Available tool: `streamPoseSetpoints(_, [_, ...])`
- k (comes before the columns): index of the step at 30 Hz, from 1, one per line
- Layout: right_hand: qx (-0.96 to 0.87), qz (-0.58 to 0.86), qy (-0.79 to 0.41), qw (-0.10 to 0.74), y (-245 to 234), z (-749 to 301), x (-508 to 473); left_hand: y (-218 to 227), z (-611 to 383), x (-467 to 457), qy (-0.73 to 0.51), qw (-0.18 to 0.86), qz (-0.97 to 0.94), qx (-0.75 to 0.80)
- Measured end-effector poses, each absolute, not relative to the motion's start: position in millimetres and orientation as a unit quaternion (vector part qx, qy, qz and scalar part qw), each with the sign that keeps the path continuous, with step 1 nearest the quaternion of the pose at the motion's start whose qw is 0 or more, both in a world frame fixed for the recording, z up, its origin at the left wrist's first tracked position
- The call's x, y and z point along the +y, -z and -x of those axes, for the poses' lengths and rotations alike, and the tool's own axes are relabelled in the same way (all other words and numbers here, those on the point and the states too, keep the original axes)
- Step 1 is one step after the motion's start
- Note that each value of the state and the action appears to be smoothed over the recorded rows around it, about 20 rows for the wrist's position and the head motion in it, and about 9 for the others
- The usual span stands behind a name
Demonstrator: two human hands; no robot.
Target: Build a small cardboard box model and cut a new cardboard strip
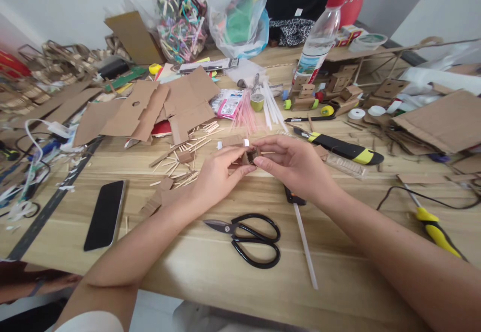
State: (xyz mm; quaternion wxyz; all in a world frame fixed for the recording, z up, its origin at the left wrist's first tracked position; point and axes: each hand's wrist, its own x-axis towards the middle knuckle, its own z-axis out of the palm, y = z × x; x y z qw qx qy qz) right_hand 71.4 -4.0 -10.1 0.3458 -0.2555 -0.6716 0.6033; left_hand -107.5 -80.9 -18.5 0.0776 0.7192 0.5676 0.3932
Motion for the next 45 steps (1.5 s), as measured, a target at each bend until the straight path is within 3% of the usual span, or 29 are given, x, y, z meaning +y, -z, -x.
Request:
streamPoseSetpoints(11, [-0.645,0.255,-0.635,0.34,7.9,-71.4,-5.4,24.0,115.5,-79.9,-0.388,0.015,-0.746,0.541])
streamPoseSetpoints(20, [-0.575,0.247,-0.702,0.341,7.3,-70.4,-5.0,24.8,117.0,-74.1,-0.51,0.195,-0.65,0.529])
streamPoseSetpoints(24, [-0.562,0.253,-0.704,0.353,10.5,-70.0,-4.0,25.9,115.2,-72.7,-0.55,0.221,-0.621,0.513])
streamPoseSetpoints(30, [-0.577,0.256,-0.689,0.357,11.3,-71.0,-3.3,23.9,112.4,-76.2,-0.537,0.16,-0.64,0.525])
streamPoseSetpoints(38, [-0.631,0.273,-0.635,0.351,4.4,-72.1,-5.1,17.7,113.4,-82.1,-0.451,0.002,-0.721,0.526])
streamPoseSetpoints(45, [-0.631,0.271,-0.632,0.36,5.3,-72.1,-5.2,20.8,113.2,-82.0,-0.445,-0.032,-0.726,0.523])
